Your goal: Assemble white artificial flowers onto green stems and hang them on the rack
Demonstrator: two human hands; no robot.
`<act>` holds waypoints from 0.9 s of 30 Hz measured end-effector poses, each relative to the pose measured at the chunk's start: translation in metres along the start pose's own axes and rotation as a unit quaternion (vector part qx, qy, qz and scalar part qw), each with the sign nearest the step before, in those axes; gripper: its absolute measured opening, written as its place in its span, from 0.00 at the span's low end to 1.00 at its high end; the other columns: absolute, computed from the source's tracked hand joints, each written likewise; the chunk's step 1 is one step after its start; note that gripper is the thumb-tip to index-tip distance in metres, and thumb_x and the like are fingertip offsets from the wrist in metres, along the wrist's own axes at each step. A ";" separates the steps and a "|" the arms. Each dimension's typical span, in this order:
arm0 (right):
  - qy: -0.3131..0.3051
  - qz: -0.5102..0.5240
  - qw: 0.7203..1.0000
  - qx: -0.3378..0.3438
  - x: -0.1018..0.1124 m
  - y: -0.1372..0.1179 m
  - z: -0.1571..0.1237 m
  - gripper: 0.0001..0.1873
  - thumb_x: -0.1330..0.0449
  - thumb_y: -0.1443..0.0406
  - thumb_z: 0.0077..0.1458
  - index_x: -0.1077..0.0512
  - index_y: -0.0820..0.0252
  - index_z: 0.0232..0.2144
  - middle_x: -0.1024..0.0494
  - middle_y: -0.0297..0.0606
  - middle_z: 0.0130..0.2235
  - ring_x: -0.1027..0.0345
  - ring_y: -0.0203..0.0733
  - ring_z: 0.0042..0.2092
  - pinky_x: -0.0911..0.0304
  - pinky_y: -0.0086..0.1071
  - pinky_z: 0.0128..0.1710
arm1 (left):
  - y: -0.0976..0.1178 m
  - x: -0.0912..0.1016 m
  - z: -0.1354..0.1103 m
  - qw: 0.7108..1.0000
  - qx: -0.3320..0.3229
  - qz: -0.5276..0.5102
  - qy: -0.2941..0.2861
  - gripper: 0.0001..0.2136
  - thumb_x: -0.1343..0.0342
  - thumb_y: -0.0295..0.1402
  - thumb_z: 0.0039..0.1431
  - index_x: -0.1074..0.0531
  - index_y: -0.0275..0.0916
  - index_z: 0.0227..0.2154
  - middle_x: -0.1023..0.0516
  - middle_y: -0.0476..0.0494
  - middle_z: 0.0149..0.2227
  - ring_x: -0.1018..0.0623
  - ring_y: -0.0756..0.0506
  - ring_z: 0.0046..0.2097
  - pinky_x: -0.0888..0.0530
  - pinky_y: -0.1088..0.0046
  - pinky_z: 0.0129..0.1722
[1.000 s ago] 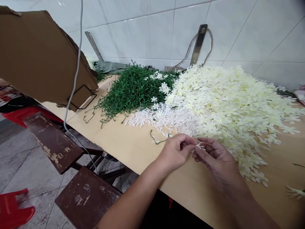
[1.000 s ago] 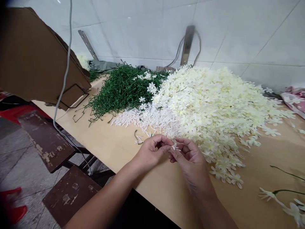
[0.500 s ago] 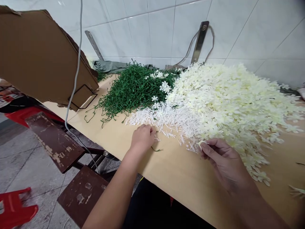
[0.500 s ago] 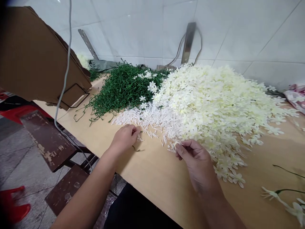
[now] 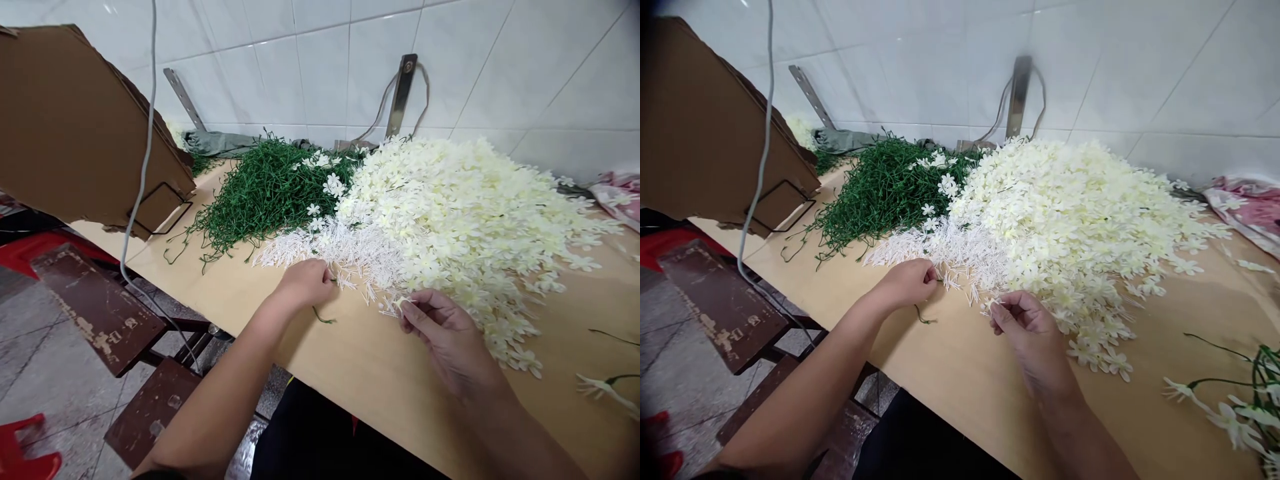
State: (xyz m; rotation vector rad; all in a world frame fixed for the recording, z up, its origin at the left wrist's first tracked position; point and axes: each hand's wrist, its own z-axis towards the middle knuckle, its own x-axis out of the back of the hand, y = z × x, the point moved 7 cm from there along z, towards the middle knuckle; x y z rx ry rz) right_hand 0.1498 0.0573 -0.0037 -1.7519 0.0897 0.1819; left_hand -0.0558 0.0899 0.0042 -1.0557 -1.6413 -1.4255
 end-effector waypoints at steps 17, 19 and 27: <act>-0.062 0.041 0.997 0.007 -0.021 -0.015 0.019 0.09 0.35 0.61 0.40 0.30 0.59 0.22 0.30 0.28 0.22 0.36 0.31 0.26 0.39 0.29 0.32 | 0.037 -0.014 0.005 0.852 -0.029 -0.523 -0.004 0.04 0.44 0.27 0.46 0.26 0.34 0.27 0.26 0.49 0.23 0.30 0.54 0.25 0.34 0.78 0.28; -0.063 0.034 0.997 0.011 -0.024 -0.013 0.023 0.08 0.35 0.62 0.41 0.30 0.60 0.23 0.30 0.29 0.23 0.36 0.31 0.27 0.40 0.28 0.32 | 0.037 -0.018 0.003 0.843 -0.030 -0.538 -0.014 0.03 0.43 0.27 0.46 0.25 0.34 0.26 0.25 0.49 0.23 0.28 0.53 0.26 0.32 0.77 0.31; -0.075 0.045 0.996 -0.004 -0.028 0.002 0.030 0.10 0.35 0.60 0.41 0.31 0.59 0.23 0.28 0.30 0.22 0.33 0.34 0.27 0.37 0.33 0.34 | 0.040 -0.030 0.001 0.834 -0.057 -0.546 -0.061 0.07 0.41 0.33 0.46 0.26 0.34 0.26 0.23 0.46 0.24 0.25 0.50 0.28 0.28 0.73 0.34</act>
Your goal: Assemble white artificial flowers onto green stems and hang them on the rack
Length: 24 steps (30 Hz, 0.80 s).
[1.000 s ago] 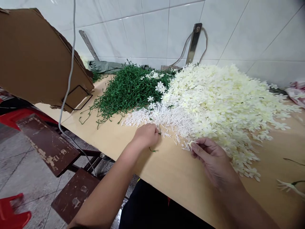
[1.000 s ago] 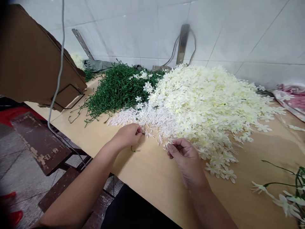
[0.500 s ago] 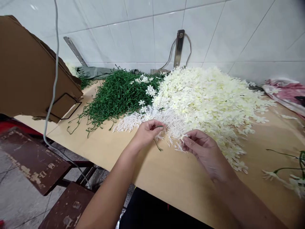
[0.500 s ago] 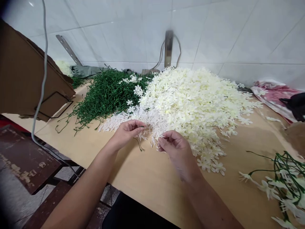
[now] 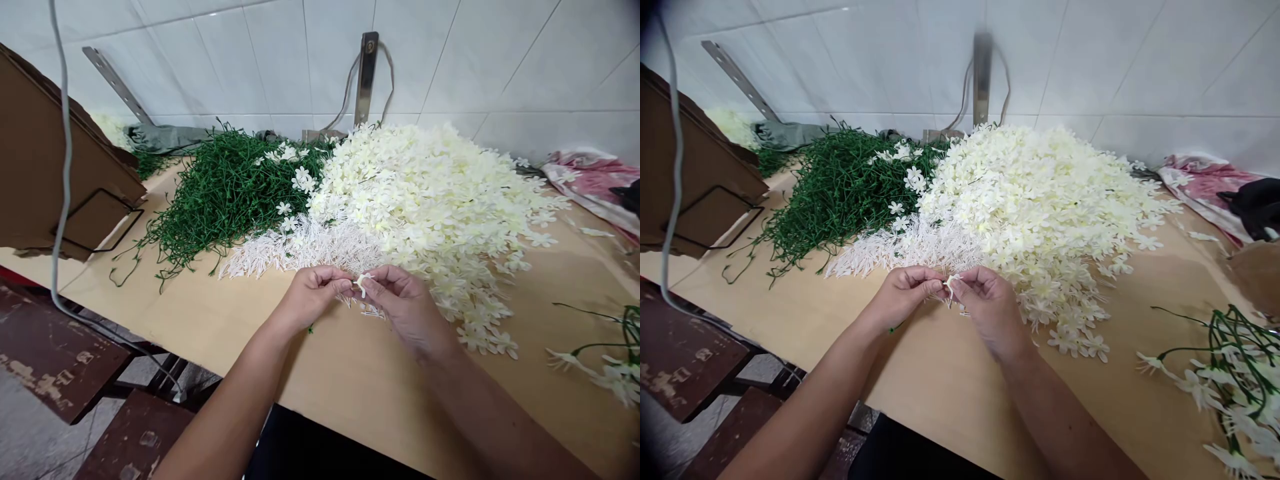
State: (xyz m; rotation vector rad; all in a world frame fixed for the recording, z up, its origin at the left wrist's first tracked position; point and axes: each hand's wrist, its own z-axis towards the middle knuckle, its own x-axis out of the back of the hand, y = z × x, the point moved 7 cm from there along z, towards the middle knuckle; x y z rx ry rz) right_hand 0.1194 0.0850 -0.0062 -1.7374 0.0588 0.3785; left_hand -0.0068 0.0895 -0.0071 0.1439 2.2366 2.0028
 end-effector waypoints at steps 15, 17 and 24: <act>0.004 -0.124 0.990 0.067 -0.001 -0.012 -0.008 0.07 0.40 0.62 0.47 0.33 0.58 0.23 0.28 0.35 0.29 0.33 0.37 0.30 0.36 0.34 0.33 | 0.009 -0.005 -0.005 1.000 -0.008 0.012 -0.026 0.06 0.42 0.33 0.46 0.26 0.35 0.24 0.24 0.46 0.23 0.26 0.50 0.28 0.29 0.73 0.33; 0.012 -0.167 0.980 0.103 -0.002 -0.018 -0.012 0.06 0.41 0.63 0.48 0.34 0.58 0.23 0.29 0.35 0.29 0.34 0.37 0.31 0.37 0.33 0.32 | 0.009 -0.006 -0.006 0.999 -0.013 0.020 -0.032 0.06 0.43 0.32 0.47 0.26 0.35 0.25 0.24 0.46 0.23 0.26 0.50 0.28 0.29 0.74 0.33; 0.027 -0.405 0.869 0.283 -0.019 -0.040 -0.027 0.07 0.47 0.71 0.51 0.35 0.58 0.24 0.30 0.37 0.29 0.35 0.39 0.34 0.38 0.34 0.35 | 0.004 -0.007 -0.004 0.997 -0.011 0.066 -0.024 0.05 0.46 0.27 0.49 0.27 0.35 0.22 0.28 0.50 0.20 0.30 0.53 0.26 0.33 0.77 0.29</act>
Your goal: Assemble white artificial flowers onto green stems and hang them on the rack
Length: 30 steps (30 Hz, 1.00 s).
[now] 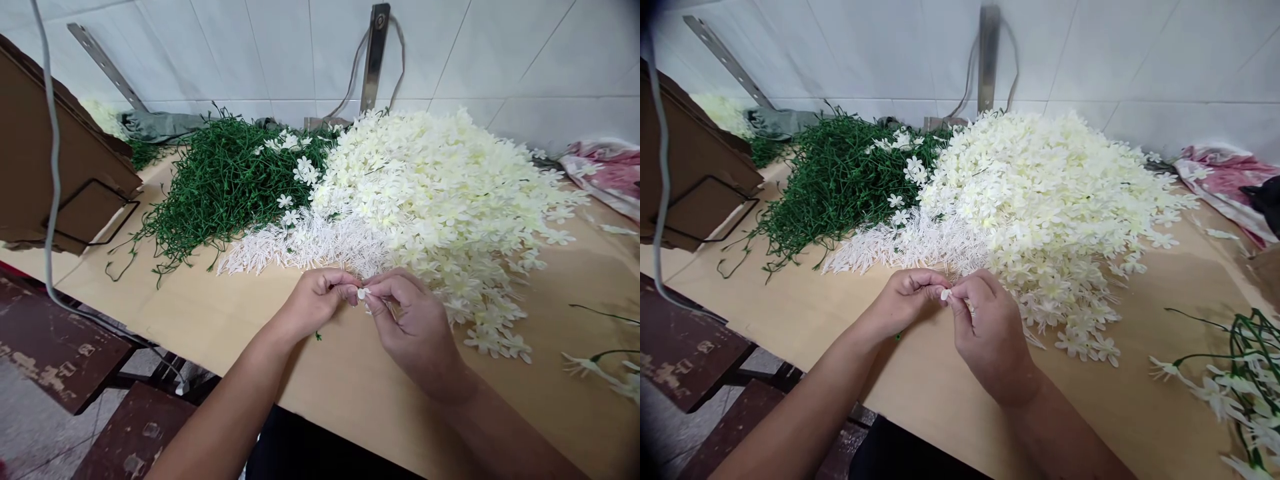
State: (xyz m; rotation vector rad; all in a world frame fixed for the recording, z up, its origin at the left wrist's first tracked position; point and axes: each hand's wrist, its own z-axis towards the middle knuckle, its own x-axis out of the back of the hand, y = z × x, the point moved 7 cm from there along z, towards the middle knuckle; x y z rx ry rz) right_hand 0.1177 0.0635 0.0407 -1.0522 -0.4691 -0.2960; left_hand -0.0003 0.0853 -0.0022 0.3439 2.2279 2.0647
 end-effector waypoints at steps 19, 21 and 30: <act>-0.022 0.209 0.958 -0.197 -0.020 0.040 -0.011 0.07 0.42 0.64 0.48 0.35 0.59 0.23 0.31 0.37 0.32 0.32 0.38 0.32 0.30 0.38 0.35 | -0.009 -0.007 0.000 0.997 0.012 0.051 -0.054 0.07 0.51 0.28 0.51 0.32 0.34 0.20 0.34 0.53 0.19 0.36 0.55 0.23 0.39 0.80 0.24; -0.029 0.258 0.939 -0.224 -0.020 0.045 -0.011 0.07 0.40 0.62 0.47 0.34 0.59 0.23 0.30 0.36 0.31 0.31 0.37 0.31 0.29 0.37 0.35 | -0.008 -0.008 0.000 0.997 0.018 0.047 -0.057 0.07 0.51 0.28 0.51 0.32 0.34 0.20 0.34 0.53 0.19 0.35 0.55 0.24 0.38 0.80 0.25; -0.079 0.421 0.855 -0.294 -0.020 0.053 -0.011 0.10 0.34 0.60 0.40 0.27 0.58 0.26 0.27 0.31 0.26 0.30 0.35 0.29 0.28 0.36 0.34 | -0.007 -0.005 0.000 0.995 0.047 0.071 -0.060 0.12 0.49 0.36 0.52 0.35 0.35 0.18 0.38 0.55 0.17 0.41 0.56 0.20 0.43 0.80 0.21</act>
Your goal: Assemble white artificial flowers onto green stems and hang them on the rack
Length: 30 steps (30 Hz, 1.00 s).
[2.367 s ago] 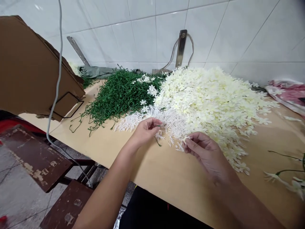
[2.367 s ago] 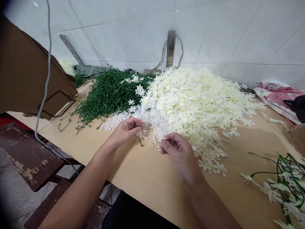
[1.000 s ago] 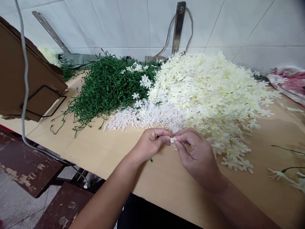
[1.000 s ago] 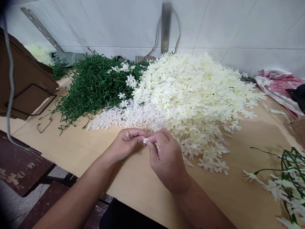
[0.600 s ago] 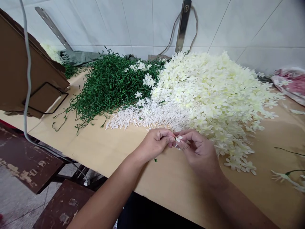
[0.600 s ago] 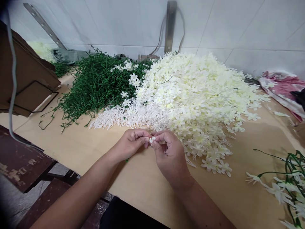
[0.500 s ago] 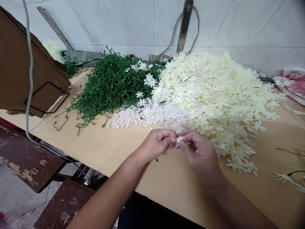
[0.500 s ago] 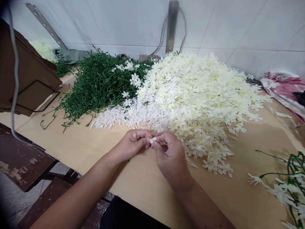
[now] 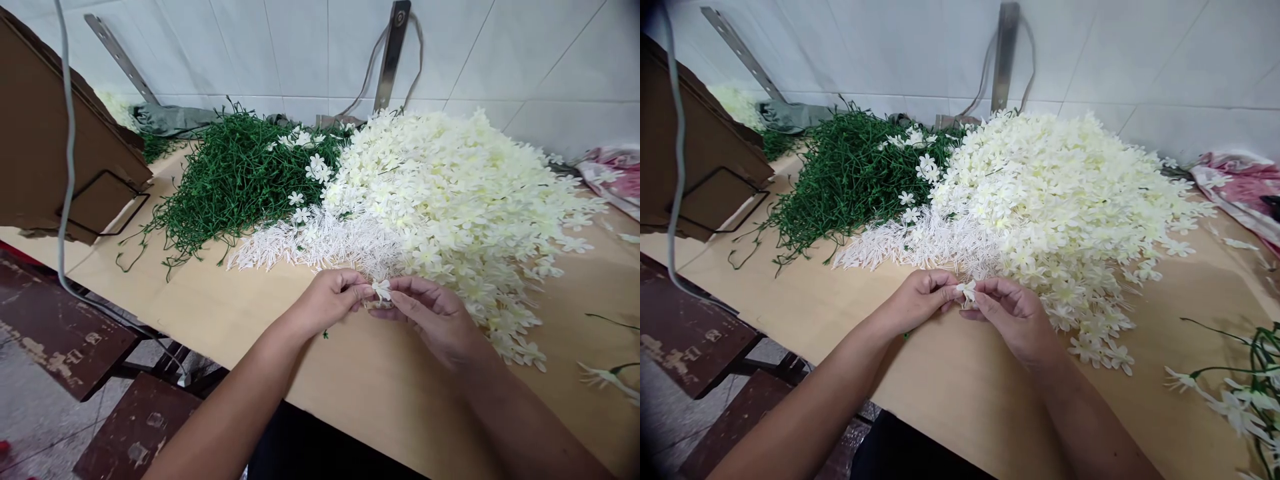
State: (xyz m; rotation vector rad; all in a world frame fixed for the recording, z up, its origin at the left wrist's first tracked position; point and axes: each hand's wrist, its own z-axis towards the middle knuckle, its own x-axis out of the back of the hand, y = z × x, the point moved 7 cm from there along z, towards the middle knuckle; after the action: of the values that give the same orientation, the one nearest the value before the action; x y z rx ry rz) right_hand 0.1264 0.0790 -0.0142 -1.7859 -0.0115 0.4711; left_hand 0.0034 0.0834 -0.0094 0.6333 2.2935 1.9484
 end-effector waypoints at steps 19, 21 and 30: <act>-0.039 0.020 0.995 -0.091 -0.001 0.013 0.001 0.09 0.32 0.64 0.36 0.30 0.60 0.20 0.30 0.26 0.22 0.31 0.31 0.27 0.31 0.33 0.36 | 0.013 -0.008 -0.005 0.989 -0.112 0.068 -0.064 0.10 0.52 0.31 0.55 0.30 0.34 0.24 0.33 0.51 0.22 0.35 0.54 0.26 0.38 0.78 0.27; -0.046 0.047 0.993 -0.101 -0.002 0.015 0.001 0.09 0.32 0.64 0.37 0.29 0.60 0.20 0.30 0.27 0.22 0.32 0.31 0.27 0.31 0.33 0.35 | 0.014 -0.009 -0.005 0.988 -0.119 0.066 -0.070 0.10 0.53 0.31 0.55 0.31 0.34 0.24 0.32 0.50 0.23 0.34 0.53 0.28 0.37 0.78 0.29; -0.056 0.091 0.987 -0.117 -0.008 0.016 0.000 0.11 0.30 0.66 0.30 0.30 0.61 0.16 0.27 0.28 0.22 0.33 0.30 0.25 0.37 0.26 0.27 | 0.012 -0.014 -0.004 0.987 -0.121 0.026 -0.104 0.11 0.54 0.32 0.55 0.32 0.34 0.22 0.30 0.47 0.24 0.30 0.51 0.30 0.34 0.75 0.32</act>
State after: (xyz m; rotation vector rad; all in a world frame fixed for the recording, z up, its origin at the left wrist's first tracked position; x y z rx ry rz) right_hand 0.1146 0.0726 -0.0270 -1.9980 0.0186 0.7252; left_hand 0.0178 0.0759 0.0005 0.8309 1.9019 2.0315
